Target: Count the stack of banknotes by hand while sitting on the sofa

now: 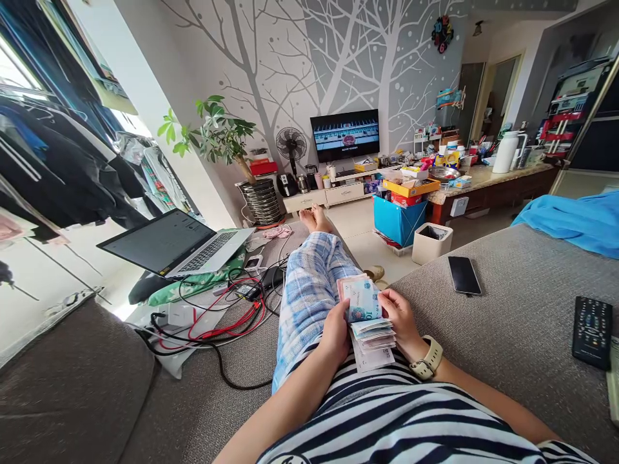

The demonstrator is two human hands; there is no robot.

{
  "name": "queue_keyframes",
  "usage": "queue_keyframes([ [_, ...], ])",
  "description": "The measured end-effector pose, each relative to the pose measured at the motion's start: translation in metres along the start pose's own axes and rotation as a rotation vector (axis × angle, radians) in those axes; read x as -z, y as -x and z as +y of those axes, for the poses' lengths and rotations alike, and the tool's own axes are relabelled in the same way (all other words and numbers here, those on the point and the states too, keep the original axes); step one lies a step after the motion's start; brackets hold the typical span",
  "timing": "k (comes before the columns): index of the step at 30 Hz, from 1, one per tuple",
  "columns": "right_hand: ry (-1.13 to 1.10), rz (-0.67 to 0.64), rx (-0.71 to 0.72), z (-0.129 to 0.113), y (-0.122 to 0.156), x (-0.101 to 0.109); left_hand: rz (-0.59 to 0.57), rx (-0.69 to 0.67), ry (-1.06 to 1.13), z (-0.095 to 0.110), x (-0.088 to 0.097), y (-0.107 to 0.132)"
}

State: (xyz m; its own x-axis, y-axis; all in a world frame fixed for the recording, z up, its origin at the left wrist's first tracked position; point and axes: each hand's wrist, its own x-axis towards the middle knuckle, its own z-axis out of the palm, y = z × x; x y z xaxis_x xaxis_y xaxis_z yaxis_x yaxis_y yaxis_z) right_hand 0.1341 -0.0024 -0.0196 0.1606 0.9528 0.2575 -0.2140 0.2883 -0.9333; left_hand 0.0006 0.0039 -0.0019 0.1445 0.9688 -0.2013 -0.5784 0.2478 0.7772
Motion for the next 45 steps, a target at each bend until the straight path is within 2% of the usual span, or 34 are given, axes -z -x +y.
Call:
queue_keyframes([
  [9, 0.02, -0.01, 0.032, 0.006, 0.0, 0.003, 0.05, 0.024, 0.005, 0.0, 0.0, 0.0],
  [18, 0.017, -0.037, 0.111, -0.002, 0.003, 0.004, 0.034, 0.014, -0.005, 0.003, -0.002, 0.003],
  [29, -0.058, -0.077, 0.066, 0.002, 0.003, 0.002, 0.027, 0.001, 0.006, 0.001, -0.002, 0.002],
  [39, -0.071, 0.045, -0.001, 0.009, -0.004, 0.001, 0.047, 0.003, -0.032, 0.006, -0.005, 0.008],
  [45, 0.012, 0.014, 0.002, 0.008, -0.002, 0.002, 0.029, 0.031, -0.038, 0.008, -0.008, 0.012],
])
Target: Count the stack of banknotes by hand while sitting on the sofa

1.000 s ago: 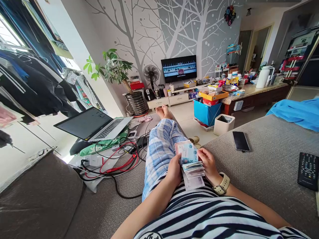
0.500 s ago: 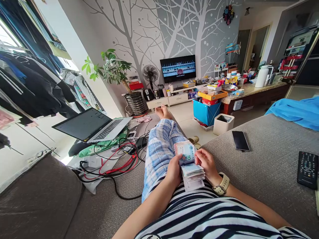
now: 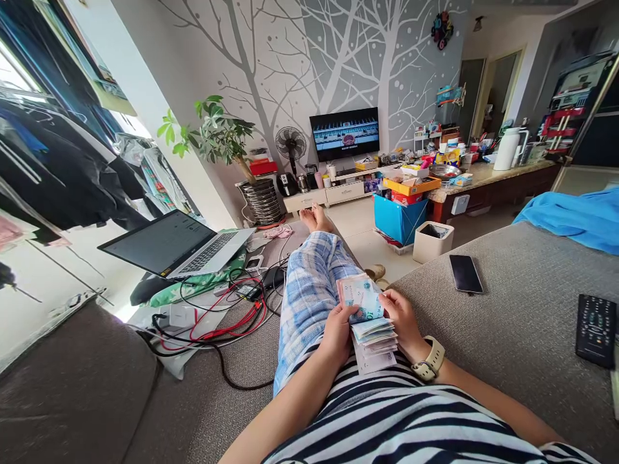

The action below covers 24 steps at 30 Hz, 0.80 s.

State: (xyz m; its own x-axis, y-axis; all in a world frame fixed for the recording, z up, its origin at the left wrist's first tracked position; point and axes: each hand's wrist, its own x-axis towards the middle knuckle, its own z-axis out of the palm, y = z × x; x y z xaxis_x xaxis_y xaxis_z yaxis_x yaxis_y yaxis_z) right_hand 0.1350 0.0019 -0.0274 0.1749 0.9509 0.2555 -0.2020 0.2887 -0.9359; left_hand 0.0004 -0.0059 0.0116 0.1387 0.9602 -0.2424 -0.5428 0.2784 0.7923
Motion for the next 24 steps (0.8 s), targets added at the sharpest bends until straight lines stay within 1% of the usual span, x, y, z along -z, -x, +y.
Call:
queue_keyframes([
  [6, 0.088, -0.015, 0.019, -0.001, 0.002, 0.002, 0.016, -0.018, 0.003, -0.003, 0.002, -0.004],
  [10, 0.071, -0.026, 0.03, -0.004, 0.002, 0.001, 0.028, -0.033, 0.04, -0.006, 0.004, -0.01],
  [16, 0.019, -0.024, 0.042, -0.009, 0.004, 0.001, 0.062, -0.011, 0.054, -0.007, 0.004, -0.012],
  [20, 0.027, -0.031, 0.057, -0.013, 0.005, 0.001, 0.043, -0.009, 0.046, -0.007, 0.006, -0.012],
  [24, 0.031, -0.031, 0.043, -0.013, 0.005, 0.001, 0.021, -0.011, 0.028, -0.008, 0.007, -0.013],
])
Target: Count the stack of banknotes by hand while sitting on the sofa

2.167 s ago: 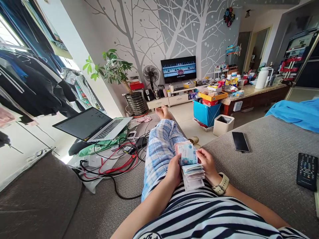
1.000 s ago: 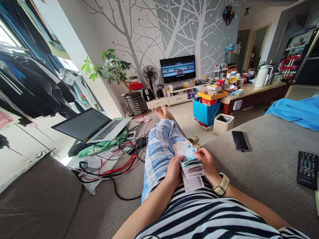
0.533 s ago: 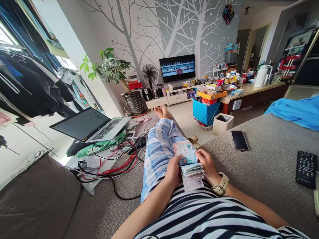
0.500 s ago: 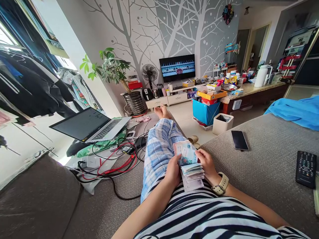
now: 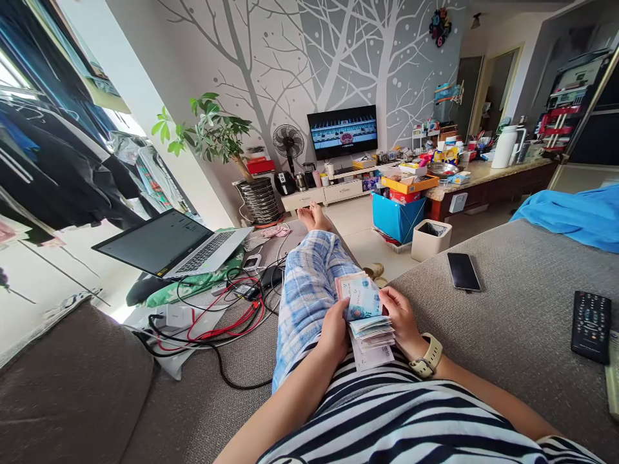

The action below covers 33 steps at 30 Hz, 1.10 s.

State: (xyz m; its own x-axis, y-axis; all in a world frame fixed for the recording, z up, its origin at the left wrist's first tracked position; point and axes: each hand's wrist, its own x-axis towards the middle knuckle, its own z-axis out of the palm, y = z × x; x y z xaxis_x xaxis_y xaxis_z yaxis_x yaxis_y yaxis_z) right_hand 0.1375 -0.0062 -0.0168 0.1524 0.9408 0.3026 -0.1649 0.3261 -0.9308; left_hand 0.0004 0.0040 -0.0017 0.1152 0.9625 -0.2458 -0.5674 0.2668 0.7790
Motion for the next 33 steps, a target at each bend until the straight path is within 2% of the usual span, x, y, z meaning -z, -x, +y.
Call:
queue_keyframes([
  [17, 0.009, 0.002, 0.014, -0.001, 0.0002, -0.0006, 0.011, 0.022, 0.018, 0.0001, -0.001, -0.0002],
  [33, -0.014, -0.018, 0.025, -0.0034, 0.0025, -0.0011, 0.034, -0.01, 0.001, 0.0024, -0.004, 0.0026],
])
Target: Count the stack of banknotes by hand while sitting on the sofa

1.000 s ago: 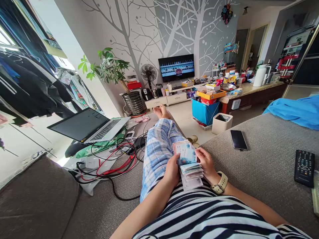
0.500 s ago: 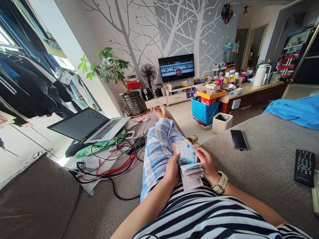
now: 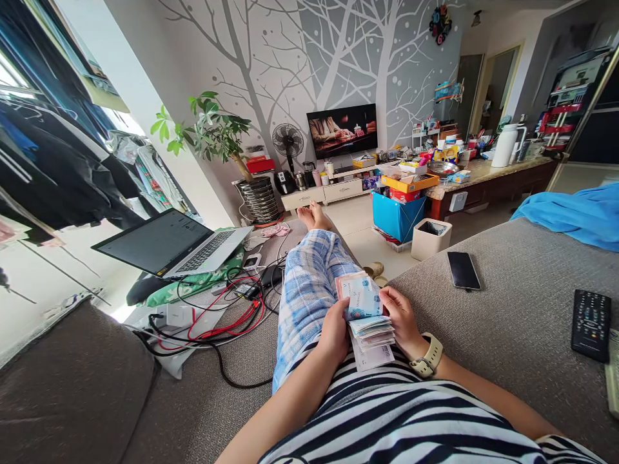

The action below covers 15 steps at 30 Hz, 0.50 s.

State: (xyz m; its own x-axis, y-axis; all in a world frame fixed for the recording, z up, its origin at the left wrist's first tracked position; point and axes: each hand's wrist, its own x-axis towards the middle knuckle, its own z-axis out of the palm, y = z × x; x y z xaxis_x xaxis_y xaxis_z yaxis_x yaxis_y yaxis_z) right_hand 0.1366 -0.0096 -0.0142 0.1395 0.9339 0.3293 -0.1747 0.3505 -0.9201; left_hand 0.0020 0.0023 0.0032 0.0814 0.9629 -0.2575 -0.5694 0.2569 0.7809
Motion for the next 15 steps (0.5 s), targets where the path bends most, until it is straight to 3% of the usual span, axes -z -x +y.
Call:
queue_keyframes([
  [9, -0.019, 0.006, 0.023, 0.0027, 0.0, -0.0001, -0.045, -0.005, -0.011, -0.0009, -0.0002, -0.0001],
  [15, -0.126, -0.053, -0.029, 0.0094, -0.0014, -0.0019, -0.005, -0.003, 0.002, -0.0007, 0.001, 0.0005],
])
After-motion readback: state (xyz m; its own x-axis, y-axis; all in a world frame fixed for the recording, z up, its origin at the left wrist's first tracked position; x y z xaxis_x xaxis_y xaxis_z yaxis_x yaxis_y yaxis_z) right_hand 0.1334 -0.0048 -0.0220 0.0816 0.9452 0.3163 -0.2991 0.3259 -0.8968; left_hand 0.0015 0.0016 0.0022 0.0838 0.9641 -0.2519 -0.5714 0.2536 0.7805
